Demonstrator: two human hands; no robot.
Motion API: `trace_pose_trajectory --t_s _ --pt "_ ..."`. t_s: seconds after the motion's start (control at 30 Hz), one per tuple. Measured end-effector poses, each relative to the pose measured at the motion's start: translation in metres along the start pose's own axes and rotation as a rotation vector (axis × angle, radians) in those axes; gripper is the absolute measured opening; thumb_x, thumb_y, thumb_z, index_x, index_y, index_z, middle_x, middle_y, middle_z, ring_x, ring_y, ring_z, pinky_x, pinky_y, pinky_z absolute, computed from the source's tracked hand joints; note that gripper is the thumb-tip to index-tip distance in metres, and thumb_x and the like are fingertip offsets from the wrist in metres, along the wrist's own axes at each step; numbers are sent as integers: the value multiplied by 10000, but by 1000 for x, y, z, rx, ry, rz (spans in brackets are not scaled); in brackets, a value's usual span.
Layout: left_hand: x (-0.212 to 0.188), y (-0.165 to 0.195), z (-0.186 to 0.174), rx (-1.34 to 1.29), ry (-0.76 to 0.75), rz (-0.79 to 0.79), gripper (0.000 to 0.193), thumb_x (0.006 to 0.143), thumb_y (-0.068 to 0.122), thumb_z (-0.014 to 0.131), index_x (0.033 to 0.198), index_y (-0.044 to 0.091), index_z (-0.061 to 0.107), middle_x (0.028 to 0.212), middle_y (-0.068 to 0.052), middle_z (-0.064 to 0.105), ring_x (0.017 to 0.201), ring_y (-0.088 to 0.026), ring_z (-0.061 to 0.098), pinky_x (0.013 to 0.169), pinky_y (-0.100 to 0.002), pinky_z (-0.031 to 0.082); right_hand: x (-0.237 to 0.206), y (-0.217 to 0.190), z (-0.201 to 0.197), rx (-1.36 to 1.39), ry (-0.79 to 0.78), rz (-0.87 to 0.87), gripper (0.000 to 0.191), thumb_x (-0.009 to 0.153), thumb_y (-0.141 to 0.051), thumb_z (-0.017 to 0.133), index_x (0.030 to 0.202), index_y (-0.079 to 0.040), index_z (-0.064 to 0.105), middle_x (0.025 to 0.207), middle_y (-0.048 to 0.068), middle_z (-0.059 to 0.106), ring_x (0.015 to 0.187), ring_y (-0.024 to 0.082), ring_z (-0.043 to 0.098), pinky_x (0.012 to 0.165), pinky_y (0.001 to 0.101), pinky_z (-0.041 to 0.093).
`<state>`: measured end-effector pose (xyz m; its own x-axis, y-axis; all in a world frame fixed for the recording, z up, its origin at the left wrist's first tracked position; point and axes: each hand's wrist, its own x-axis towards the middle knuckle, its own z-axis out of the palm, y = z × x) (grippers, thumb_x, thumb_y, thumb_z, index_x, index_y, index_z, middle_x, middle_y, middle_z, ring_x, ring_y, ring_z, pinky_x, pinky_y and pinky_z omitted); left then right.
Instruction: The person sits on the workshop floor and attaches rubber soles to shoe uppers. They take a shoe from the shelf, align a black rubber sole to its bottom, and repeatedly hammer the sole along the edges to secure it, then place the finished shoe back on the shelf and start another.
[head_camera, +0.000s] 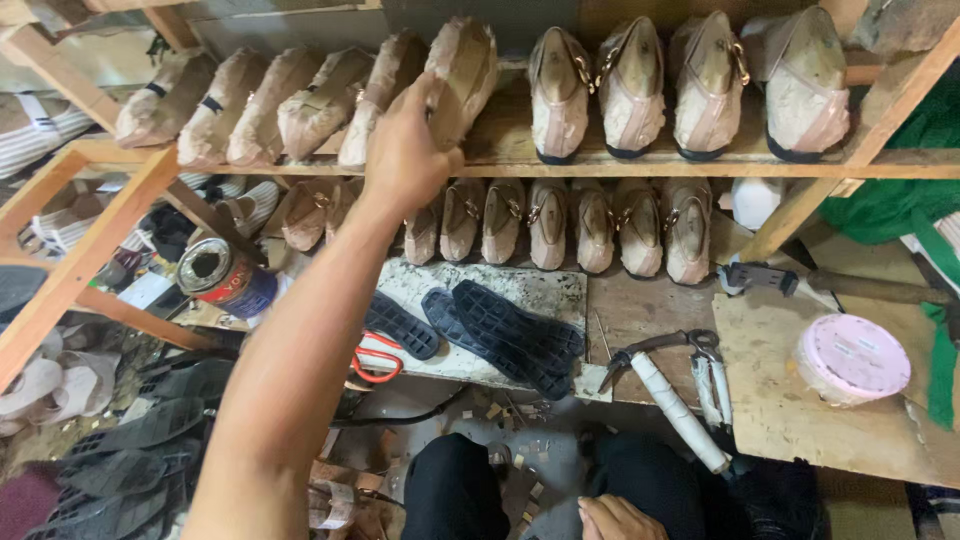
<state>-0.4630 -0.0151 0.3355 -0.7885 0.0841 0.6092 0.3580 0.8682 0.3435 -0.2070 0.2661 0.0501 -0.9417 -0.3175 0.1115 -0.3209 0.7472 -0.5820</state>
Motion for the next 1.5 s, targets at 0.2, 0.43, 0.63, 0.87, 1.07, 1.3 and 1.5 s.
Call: trace_pose_trajectory --t_s 0.2,0.43,0.63,0.87,1.07,1.3,1.5 --pt "-173 5 1 -764 106 -175 983 783 177 789 1596 -44 282 1619 -227 417 1497 -313 442 1251 -432 327 -11 10 10 17 31 -100 238 814 -202 748 1005 -65 783 906 125 761 851 271 761 749 388 604" --pt "-412 78 46 -1165 -73 -666 957 804 129 777 1589 -31 253 1595 -194 425 1480 -290 427 1204 -403 335 -33 -22 39 1190 28 336 499 980 -237 575 1410 15 548 1327 114 671 1226 197 623 1026 331 484" --pt "-503 102 48 -1081 -169 -604 900 835 29 745 1590 -23 256 1609 -249 389 1489 -353 428 1203 -443 364 -72 -45 70 1127 40 334 533 1041 -263 486 1502 3 448 1452 103 568 1318 166 527 1095 309 403" --pt "-538 115 38 -722 -151 -269 851 895 109 791 1588 5 308 1676 -280 268 1561 -383 376 1234 -421 394 -108 -46 93 1180 75 361 530 1039 -243 493 1501 16 459 1381 149 605 1229 207 575 1041 332 449" --pt "-532 79 43 -1118 -263 -580 720 1068 446 469 1598 -19 324 1602 -204 455 1509 -301 433 1238 -399 320 -150 -30 98 1259 -52 268 621 997 -288 469 1527 28 395 1464 149 543 1329 232 516 1120 346 377" --pt "-536 44 67 -1511 -489 -813 531 1126 388 364 1410 -16 559 1269 -103 663 1174 -184 606 1050 -334 467 -178 -38 117 1114 -199 254 577 1032 -317 414 1490 32 453 1416 141 590 1302 223 544 1109 316 386" --pt "-553 43 78 -1012 -503 -855 439 1111 359 425 1327 31 622 1017 -101 674 933 -172 630 901 -318 505 -182 -41 124 903 -162 219 539 1052 -324 413 1477 3 468 1356 123 621 1240 215 589 1061 310 440"
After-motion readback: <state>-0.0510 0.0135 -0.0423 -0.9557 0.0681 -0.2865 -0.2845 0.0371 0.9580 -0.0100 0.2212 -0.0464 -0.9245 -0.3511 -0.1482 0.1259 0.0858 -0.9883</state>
